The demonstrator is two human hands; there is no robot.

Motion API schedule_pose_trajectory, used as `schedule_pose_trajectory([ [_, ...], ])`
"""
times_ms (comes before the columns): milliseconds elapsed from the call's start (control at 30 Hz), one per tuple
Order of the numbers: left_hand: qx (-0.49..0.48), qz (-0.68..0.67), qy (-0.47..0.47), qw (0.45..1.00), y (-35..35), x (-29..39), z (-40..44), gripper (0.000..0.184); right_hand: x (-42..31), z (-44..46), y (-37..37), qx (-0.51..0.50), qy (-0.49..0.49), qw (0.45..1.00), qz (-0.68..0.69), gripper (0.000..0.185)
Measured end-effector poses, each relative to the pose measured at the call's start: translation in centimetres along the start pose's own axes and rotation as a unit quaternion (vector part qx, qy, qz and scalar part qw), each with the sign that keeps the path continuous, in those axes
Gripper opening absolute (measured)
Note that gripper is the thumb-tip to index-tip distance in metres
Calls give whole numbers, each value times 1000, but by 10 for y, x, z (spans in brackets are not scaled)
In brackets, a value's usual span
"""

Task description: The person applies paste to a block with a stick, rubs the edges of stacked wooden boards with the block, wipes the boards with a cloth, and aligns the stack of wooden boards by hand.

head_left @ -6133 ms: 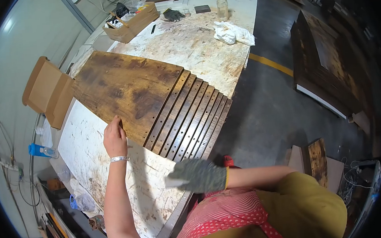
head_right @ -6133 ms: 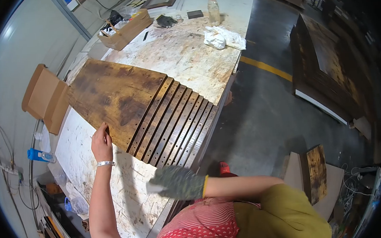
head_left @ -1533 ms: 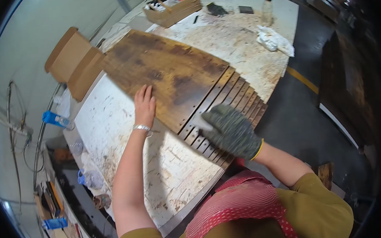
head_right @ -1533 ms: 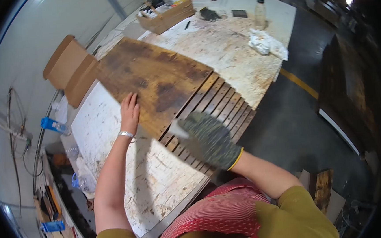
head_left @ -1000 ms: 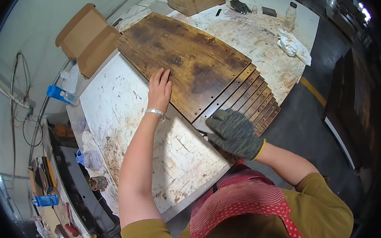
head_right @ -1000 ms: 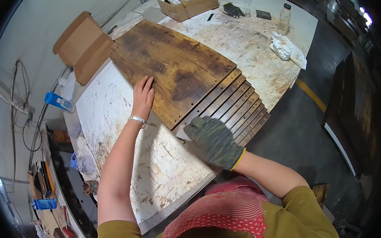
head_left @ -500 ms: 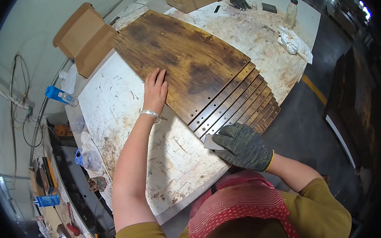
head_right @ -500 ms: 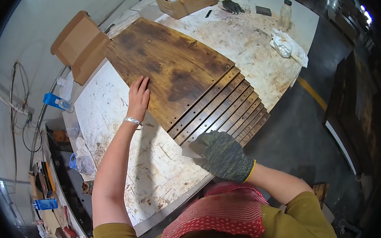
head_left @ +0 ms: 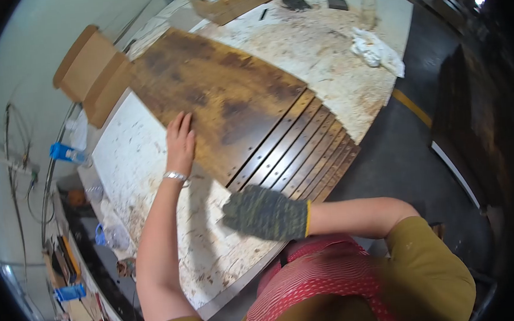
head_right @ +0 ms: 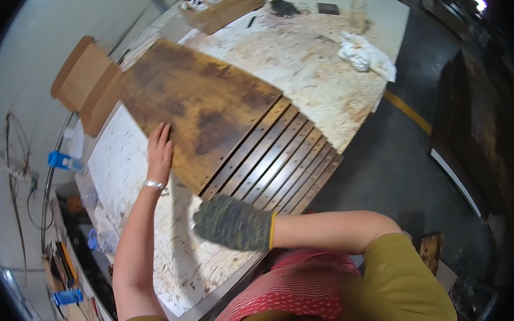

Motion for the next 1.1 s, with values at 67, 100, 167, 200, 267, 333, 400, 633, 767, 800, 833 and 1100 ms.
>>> schedule_pose_trajectory([
  [67,1,8,1,1000,-4,3,0,43,6,-2,-13,9,37,999,-3,32],
  [100,3,6,2,1000,-5,4,-1,43,12,-5,-24,38,51,998,-19,32],
  [167,-3,-1,0,1000,-4,7,-1,44,37,-20,-35,85,68,994,-19,30],
  [200,-5,6,-9,1000,-4,6,-1,44,51,-26,-47,45,124,991,-39,27],
  [267,-11,15,-22,1000,-6,8,-1,44,91,-56,-56,-45,224,971,-77,19],
  [333,-11,7,-20,1000,-6,8,-1,45,123,-100,-98,77,207,958,-184,25],
  [400,-13,2,-23,1000,-6,7,-1,45,178,-151,-134,104,378,886,-249,34],
  [633,-21,14,-20,999,-4,6,0,46,93,-123,-106,128,245,939,-204,23],
  [767,-25,18,-27,999,-4,3,1,47,130,-152,-96,117,326,914,-213,21],
  [800,-24,20,-23,999,-3,3,-1,47,150,-167,-107,119,366,884,-266,22],
  [833,-26,19,-21,999,-2,3,-2,47,167,-179,-128,148,420,858,-256,24],
  [1100,-19,16,-20,1000,-4,4,0,47,152,-167,-115,110,377,902,-179,30],
])
Point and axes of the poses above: each hand's wrist, its own z-axis towards the middle knuckle, its own y-axis out of the palm, x = y × z, the point moved 10 cm from there along z, towards the middle knuckle, and after that the axes turned 4 degrees about y, right-handed, at the moved point
